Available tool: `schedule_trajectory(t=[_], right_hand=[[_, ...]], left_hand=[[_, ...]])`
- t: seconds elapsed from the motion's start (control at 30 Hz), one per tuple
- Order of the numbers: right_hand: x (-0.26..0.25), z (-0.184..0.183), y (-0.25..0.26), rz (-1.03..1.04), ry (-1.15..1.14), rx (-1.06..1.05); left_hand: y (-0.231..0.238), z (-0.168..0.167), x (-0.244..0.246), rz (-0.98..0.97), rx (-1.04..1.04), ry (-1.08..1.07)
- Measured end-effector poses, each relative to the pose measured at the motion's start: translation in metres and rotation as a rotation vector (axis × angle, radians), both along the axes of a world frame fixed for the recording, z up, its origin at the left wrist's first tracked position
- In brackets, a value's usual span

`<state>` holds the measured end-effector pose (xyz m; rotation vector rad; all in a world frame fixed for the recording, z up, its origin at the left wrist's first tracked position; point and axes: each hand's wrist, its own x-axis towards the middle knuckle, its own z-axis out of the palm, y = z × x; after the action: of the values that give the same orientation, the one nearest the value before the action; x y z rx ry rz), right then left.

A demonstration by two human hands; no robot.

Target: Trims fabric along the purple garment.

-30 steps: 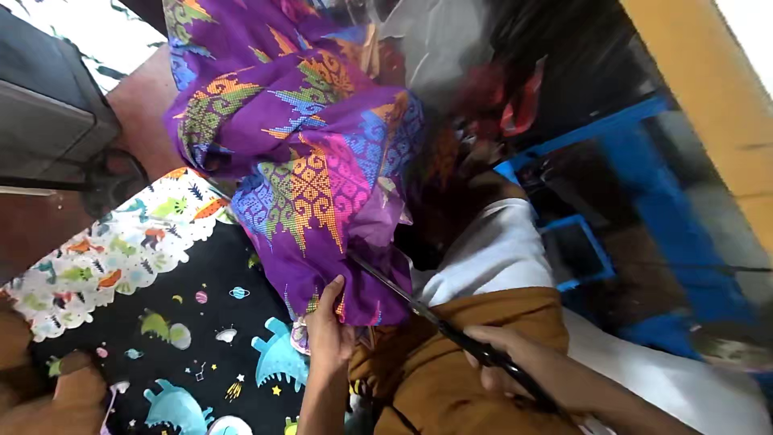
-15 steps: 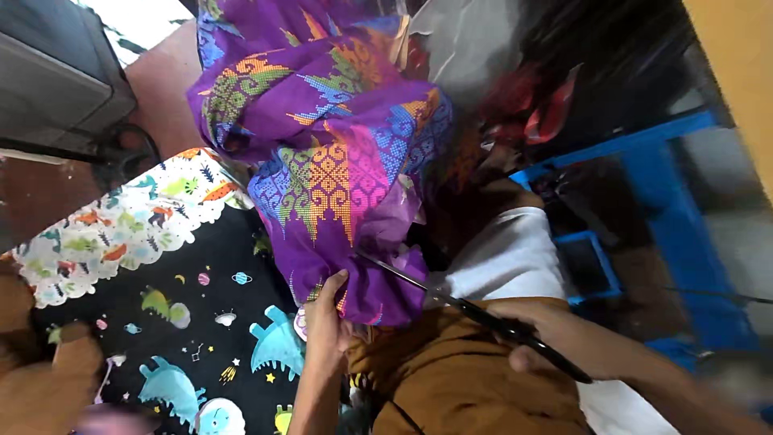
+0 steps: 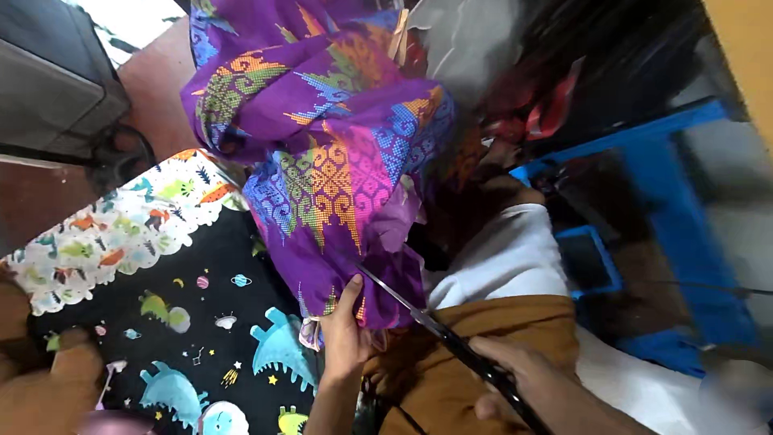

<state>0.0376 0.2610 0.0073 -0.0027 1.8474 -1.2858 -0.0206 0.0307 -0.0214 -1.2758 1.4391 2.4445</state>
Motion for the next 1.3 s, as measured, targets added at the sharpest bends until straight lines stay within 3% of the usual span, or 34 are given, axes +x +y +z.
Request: schedule_trajectory(t=[0.23, 0.63, 1.3], right_hand=[[0.019, 0.009, -0.012, -0.128, -0.052, -0.147], [0.015, 0.007, -0.022, -0.162, -0.197, -0.204], [0.024, 0.004, -0.025, -0.242, -0.177, -0.239]], left_hand=[[0.008, -0.001, 0.002, 0.007, 0.039, 0.043], [0.013, 0.000, -0.001, -0.002, -0.002, -0.004], [0.019, 0.005, -0.003, 0.007, 0.057, 0.039]])
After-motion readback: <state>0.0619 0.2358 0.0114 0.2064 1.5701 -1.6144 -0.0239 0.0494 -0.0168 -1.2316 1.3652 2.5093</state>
